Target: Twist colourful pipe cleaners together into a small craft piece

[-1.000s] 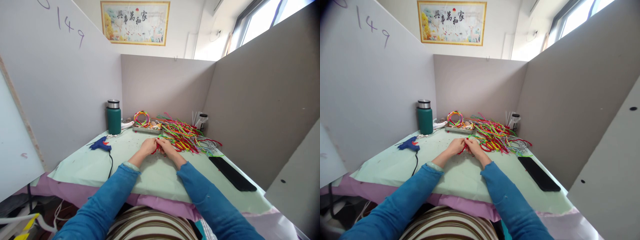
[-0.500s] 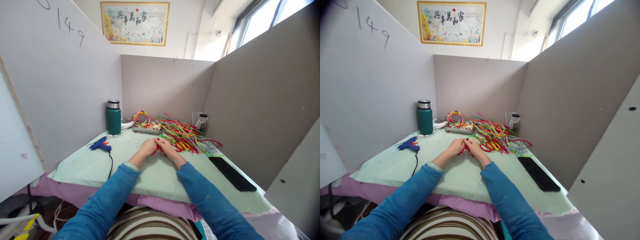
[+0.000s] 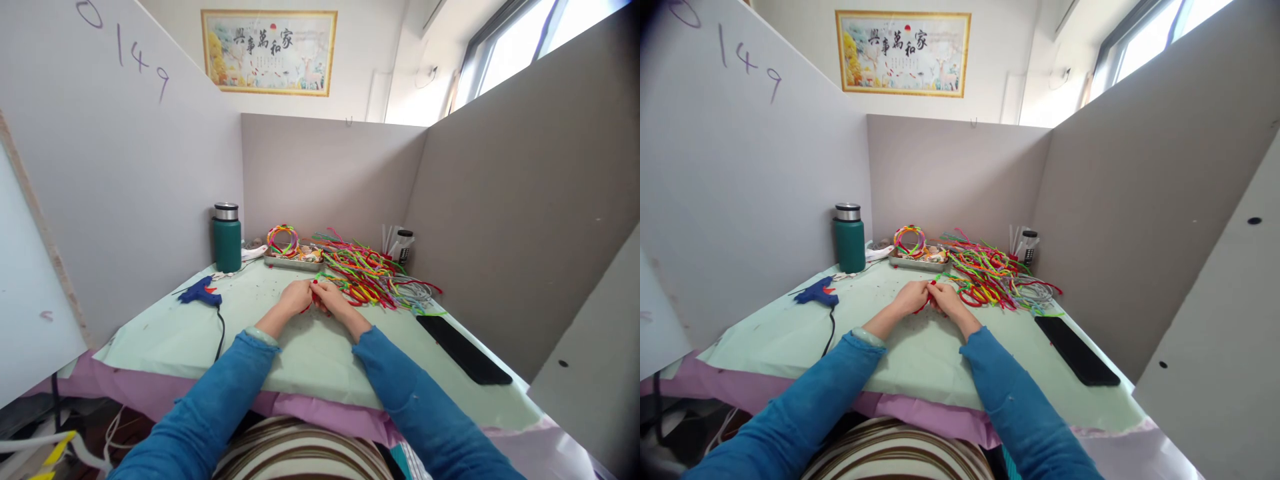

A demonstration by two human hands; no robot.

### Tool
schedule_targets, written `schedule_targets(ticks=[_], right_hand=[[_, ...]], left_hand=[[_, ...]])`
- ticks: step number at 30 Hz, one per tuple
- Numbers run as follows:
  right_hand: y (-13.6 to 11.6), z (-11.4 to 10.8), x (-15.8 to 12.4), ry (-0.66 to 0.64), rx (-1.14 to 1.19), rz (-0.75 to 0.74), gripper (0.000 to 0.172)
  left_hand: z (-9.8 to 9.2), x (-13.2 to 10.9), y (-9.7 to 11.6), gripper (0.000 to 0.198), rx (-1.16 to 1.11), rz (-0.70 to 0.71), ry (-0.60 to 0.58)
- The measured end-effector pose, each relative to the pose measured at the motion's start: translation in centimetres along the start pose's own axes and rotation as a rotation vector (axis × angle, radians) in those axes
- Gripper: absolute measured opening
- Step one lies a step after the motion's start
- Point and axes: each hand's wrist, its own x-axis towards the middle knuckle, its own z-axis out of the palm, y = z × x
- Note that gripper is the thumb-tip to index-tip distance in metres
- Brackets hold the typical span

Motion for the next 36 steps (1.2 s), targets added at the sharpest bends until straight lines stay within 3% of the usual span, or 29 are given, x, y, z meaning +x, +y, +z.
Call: schedule_targets(ticks=[10, 18, 29, 36], right_hand=[[0.5, 0.0, 0.3, -0.014, -0.016, 0.006, 0.038], [-0.1, 0.0, 0.0, -0.008, 0.08, -0.038, 0.037], [-0.6, -0.1, -0.1, 0.001, 0.111, 0.004, 0.026], [-0.6, 0.0, -0.2, -0.004, 0.103, 0.0, 0.023]], left_hand=[[-0.1, -0.1, 0.1, 0.033, 0.007, -0.023, -0.011], [-0.5, -0.3, 0.4, 0.037, 0.022, -0.047, 0.05], [-0.4, 0.2, 0.2, 0.034, -0.057, -0.111, 0.093], [-0.5, 0.1, 0.1, 0.033, -0.065, -0.069, 0.104]])
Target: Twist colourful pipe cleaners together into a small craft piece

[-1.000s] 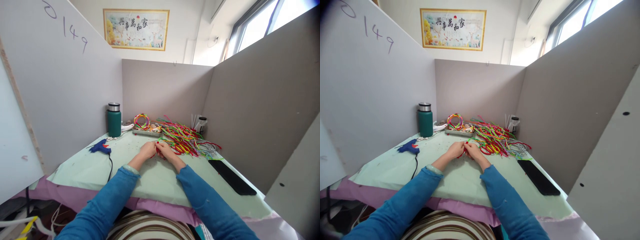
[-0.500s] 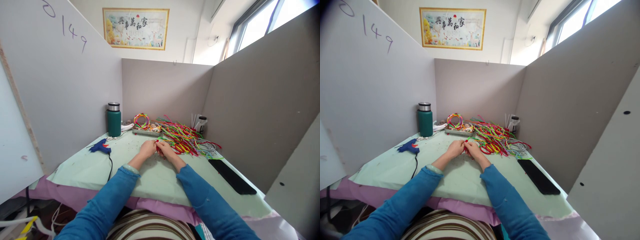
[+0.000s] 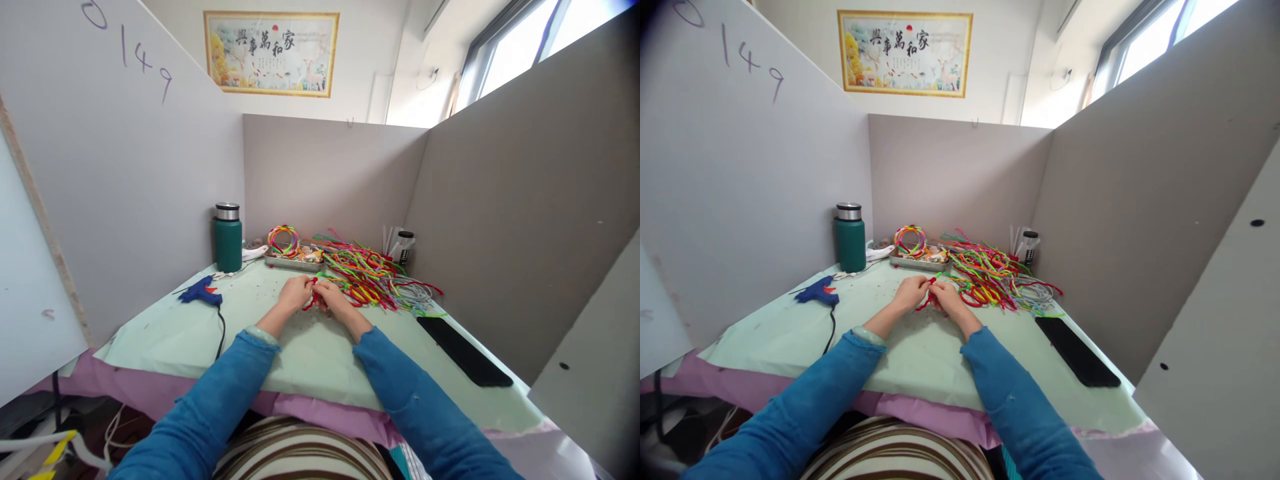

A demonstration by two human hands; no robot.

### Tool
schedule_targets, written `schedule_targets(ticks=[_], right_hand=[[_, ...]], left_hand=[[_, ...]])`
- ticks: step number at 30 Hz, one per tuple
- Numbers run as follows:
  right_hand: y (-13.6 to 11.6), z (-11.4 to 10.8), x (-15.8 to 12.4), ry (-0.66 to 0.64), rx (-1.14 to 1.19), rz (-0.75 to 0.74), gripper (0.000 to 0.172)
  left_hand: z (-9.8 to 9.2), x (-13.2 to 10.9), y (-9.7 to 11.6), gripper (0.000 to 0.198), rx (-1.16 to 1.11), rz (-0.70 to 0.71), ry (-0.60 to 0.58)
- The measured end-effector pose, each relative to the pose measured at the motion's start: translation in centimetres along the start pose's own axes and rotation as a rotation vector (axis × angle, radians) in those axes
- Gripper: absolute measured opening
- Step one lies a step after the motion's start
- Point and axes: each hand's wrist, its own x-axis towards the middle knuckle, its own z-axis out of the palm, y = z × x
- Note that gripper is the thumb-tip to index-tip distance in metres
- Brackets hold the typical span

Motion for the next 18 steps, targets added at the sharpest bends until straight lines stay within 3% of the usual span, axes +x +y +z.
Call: schedule_targets(ticks=[9, 18], right_hand=[[0.3, -0.14, 0.12, 0.014, 0.011, -0.008, 0.025], [0.71, -0.29, 0.29, 0.012, 0.007, -0.014, 0.027]], left_hand=[[0.1, -0.15, -0.03, 0.034, 0.036, 0.086, -0.042], [0.0, -0.21, 0.21, 0.035, 0.061, 0.082, -0.079]])
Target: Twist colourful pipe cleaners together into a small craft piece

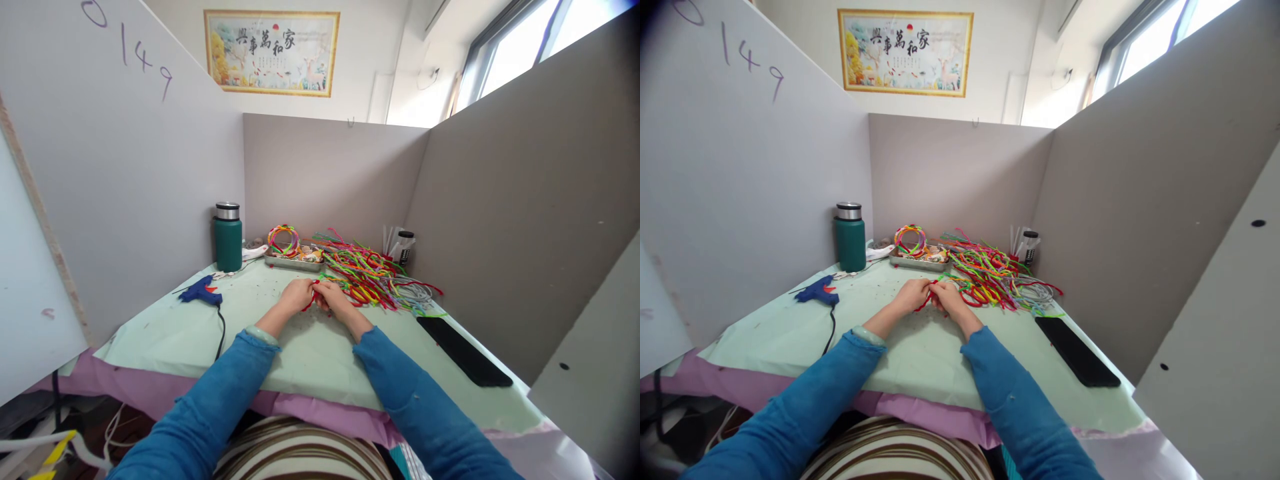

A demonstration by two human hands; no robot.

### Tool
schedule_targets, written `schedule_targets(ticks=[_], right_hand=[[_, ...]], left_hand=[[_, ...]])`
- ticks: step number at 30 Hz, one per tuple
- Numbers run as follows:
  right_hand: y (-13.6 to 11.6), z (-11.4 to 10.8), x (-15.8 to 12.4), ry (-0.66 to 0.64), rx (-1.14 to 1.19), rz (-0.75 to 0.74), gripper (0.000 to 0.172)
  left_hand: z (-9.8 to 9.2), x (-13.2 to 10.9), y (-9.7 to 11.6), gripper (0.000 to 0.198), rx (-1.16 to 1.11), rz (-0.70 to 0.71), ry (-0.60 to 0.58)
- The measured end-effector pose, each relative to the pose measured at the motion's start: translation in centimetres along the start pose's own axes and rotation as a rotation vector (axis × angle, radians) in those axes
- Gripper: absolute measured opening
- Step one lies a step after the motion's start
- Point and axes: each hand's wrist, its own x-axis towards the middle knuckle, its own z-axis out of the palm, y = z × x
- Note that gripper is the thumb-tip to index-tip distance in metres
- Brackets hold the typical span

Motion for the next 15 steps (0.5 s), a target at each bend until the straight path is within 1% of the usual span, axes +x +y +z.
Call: schedule_targets(ticks=[8, 15], right_hand=[[0.2, -0.08, 0.23, 0.013, 0.028, -0.012, 0.028], [0.04, -0.08, 0.16, 0.005, 0.017, -0.024, 0.033]], left_hand=[[-0.06, -0.18, 0.08, 0.035, -0.007, 0.038, 0.001], [-0.2, -0.49, 0.28, 0.035, 0.05, 0.01, -0.032]])
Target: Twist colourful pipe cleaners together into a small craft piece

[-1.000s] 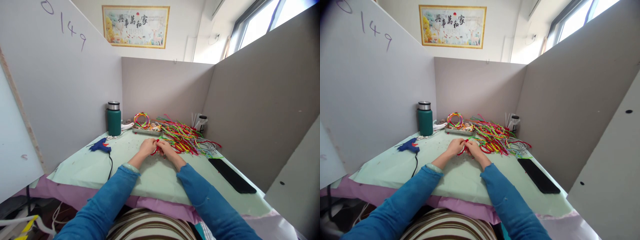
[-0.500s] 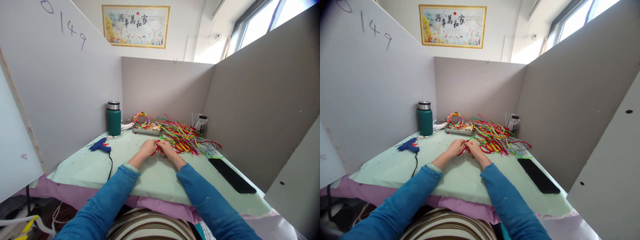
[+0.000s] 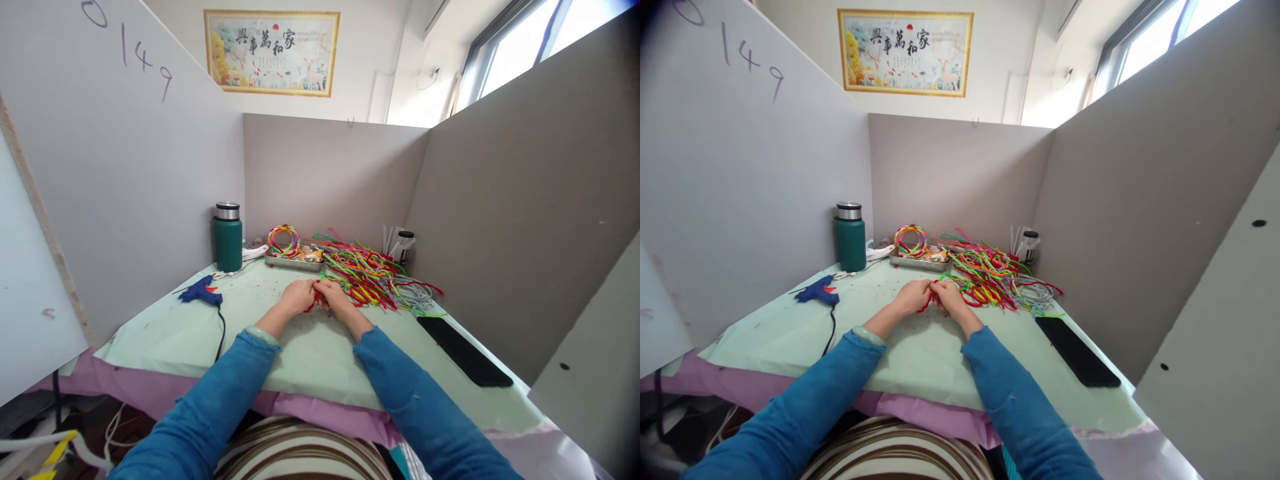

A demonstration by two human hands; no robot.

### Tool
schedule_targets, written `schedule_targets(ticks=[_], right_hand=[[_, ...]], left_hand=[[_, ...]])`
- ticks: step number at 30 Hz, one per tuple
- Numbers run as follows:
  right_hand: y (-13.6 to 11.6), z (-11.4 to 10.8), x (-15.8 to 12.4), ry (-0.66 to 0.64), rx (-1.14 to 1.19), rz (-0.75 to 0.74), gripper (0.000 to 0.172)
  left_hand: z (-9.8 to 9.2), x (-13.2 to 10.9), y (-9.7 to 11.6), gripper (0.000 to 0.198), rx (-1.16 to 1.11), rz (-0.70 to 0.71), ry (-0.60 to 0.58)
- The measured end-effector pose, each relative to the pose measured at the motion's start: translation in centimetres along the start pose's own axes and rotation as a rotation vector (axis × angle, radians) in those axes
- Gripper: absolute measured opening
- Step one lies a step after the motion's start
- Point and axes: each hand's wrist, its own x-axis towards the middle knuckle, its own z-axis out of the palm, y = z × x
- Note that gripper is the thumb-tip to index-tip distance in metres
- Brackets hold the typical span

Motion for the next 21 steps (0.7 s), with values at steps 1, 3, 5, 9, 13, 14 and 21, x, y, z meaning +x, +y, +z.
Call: schedule_targets(ticks=[1, 3, 5, 9, 13, 14, 21], right_hand=[[0.0, 0.0, 0.0, 0.0, -0.005, -0.003, 0.033], [0.0, 0.0, 0.0, 0.0, -0.02, -0.012, 0.032], [-0.1, 0.0, -0.1, 0.001, -0.039, -0.022, 0.033], [-0.4, 0.1, -0.2, 0.016, -0.069, -0.036, 0.034], [-0.8, 0.2, -0.4, 0.021, -0.08, -0.052, 0.038], [-0.9, 0.2, -0.5, 0.022, -0.079, -0.058, 0.038], [-1.3, 0.3, -0.7, 0.038, -0.049, -0.093, 0.042]], left_hand=[[0.0, 0.0, 0.0, 0.035, 0.007, 0.002, -0.002], [0.1, -0.1, 0.0, 0.035, 0.017, 0.012, 0.002], [0.1, -0.1, -0.1, 0.035, 0.025, 0.019, 0.014], [0.3, -0.2, -0.3, 0.031, 0.036, 0.042, 0.035], [0.3, -0.2, -0.4, 0.032, 0.055, 0.027, 0.054], [0.3, -0.2, -0.4, 0.033, 0.059, 0.018, 0.056], [0.3, -0.1, -0.3, 0.04, 0.074, 0.01, 0.044]])
